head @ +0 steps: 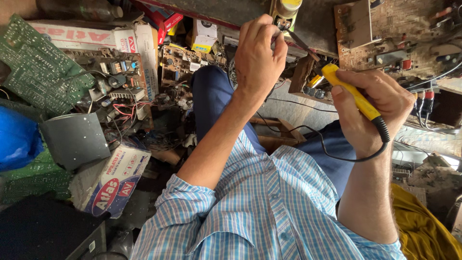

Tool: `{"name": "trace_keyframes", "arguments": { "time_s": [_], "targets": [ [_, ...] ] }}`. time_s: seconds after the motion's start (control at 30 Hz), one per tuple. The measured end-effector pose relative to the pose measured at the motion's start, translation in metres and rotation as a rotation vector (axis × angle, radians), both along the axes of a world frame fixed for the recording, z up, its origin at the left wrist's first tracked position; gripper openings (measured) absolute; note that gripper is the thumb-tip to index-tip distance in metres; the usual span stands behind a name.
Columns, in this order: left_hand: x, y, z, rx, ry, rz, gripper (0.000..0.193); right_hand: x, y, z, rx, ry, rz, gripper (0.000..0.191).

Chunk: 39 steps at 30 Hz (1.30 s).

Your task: The person sits at a cluttered electronics repair workbench and solders a wire on a circuit board using a soldering iron and solder. They then set the iron down and work small wires and components by hand, twisting and positioning them on the board.

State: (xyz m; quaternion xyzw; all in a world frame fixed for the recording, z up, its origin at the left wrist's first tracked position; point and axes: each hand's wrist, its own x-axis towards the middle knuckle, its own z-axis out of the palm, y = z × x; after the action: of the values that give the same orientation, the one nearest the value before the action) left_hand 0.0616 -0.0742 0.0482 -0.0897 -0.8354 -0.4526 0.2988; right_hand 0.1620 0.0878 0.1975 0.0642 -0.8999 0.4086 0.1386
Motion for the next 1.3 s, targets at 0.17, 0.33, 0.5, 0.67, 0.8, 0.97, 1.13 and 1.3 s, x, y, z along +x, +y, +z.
{"name": "trace_keyframes", "arguments": {
  "time_s": [0.17, 0.33, 0.5, 0.67, 0.8, 0.97, 1.13, 1.3],
  "targets": [
    [0.0001, -0.0001, 0.0003, -0.017, -0.001, 0.02, 0.018, -0.0013, 0.0003, 0.0002, -0.03, 0.037, 0.049, 0.019],
    [0.0003, 0.0015, 0.003, -0.015, -0.008, 0.033, 0.018, 0.0001, 0.0, 0.0021, 0.008, 0.011, 0.029, 0.018],
    [0.0015, 0.0021, 0.0053, -0.004, -0.003, 0.031, 0.019, 0.002, 0.0014, 0.0036, 0.018, 0.047, 0.055, 0.014],
    [0.0014, 0.0015, 0.006, -0.005, 0.001, 0.02, 0.019, 0.0028, 0.0038, 0.0034, 0.048, 0.036, 0.042, 0.019],
    [0.0015, 0.0014, 0.006, -0.012, 0.004, 0.026, 0.019, 0.0027, 0.0037, 0.002, -0.001, 0.028, 0.019, 0.019],
    [0.0007, 0.0015, 0.0061, -0.017, 0.002, 0.013, 0.018, 0.0022, 0.0039, 0.0032, 0.034, 0.028, 0.045, 0.019],
    [0.0015, 0.0019, 0.0068, -0.016, -0.011, 0.017, 0.018, 0.0019, 0.0034, 0.0052, 0.039, 0.025, 0.047, 0.02],
    [0.0017, 0.0012, 0.0079, -0.013, -0.021, 0.007, 0.018, 0.0025, 0.0028, 0.006, 0.039, 0.037, 0.062, 0.021]
  ]
}}
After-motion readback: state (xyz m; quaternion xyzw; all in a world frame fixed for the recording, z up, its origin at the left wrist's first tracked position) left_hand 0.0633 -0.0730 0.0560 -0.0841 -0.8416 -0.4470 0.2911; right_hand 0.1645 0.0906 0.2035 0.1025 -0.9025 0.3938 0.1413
